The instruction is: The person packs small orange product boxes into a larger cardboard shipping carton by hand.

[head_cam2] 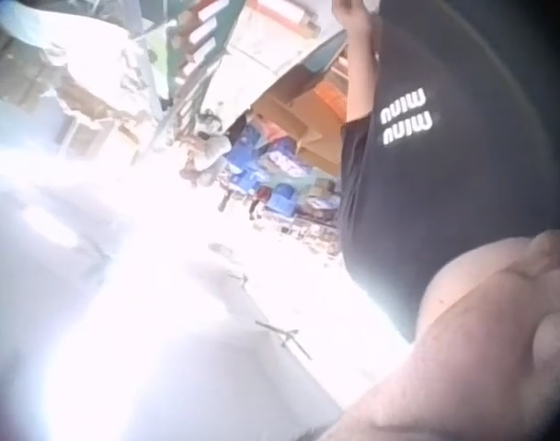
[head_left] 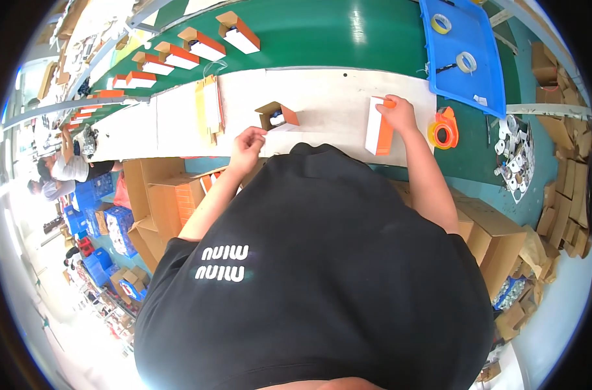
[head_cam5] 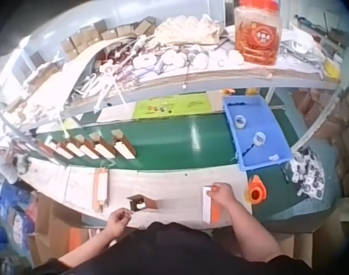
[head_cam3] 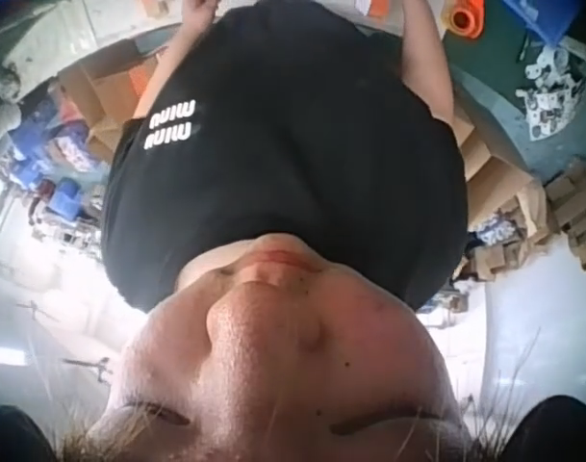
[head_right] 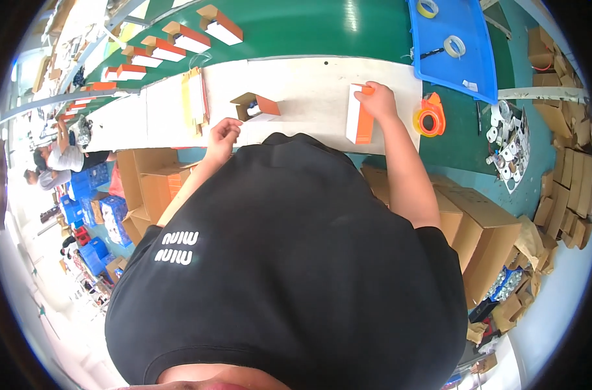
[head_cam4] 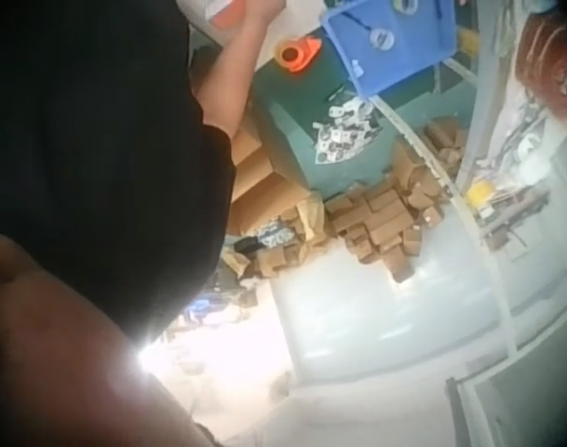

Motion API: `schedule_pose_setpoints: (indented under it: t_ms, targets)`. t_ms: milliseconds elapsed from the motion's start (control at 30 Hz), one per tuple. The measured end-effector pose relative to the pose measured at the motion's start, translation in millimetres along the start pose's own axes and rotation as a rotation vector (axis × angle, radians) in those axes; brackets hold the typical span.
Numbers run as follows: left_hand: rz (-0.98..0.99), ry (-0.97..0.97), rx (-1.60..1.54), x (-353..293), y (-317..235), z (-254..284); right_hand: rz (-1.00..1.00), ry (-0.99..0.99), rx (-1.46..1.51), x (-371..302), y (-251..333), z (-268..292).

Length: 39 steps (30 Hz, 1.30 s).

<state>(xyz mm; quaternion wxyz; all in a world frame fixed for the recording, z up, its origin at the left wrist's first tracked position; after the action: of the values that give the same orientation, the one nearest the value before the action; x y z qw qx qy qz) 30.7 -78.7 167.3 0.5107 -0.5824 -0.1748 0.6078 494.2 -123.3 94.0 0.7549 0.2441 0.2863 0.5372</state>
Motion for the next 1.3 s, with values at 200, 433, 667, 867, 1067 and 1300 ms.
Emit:
schedule_pose_setpoints:
  t_ms: [200,433,667,867,1067,1300]
  targets:
    - [0.239,-0.027,-0.285,39,26,17,-0.167,-0.013,-0.414,21,30,-27]
    - [0.172,0.135,-0.163,68,41,6,0.257,0.134,0.435,9,121,-119]
    - [0.089,0.408,-0.519,88,54,-3,0.173,0.612,0.729,2,208,-157]
    - [-0.342,0.078,-0.024,86,14,7,0.123,0.406,0.734,-7,233,-162]
    - [-0.908,0.004,0.437,92,-6,21,0.748,0.217,0.299,-13,219,-167]
    - [-0.991,0.185,0.687,91,-4,32,0.859,0.124,-0.003,-41,244,-162]
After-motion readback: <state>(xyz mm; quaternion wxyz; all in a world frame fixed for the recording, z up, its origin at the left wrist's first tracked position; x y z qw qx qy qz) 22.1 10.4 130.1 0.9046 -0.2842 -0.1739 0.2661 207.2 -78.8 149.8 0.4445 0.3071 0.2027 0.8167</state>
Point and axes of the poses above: each hand's wrist, its own x-axis towards the middle knuckle, its own z-axis out of the back of the hand, y = z × x, the point moved 3 cm from there along x, towards the middle knuckle, and after that the axes turned 12 degrees about z, right-handed, at the moved point
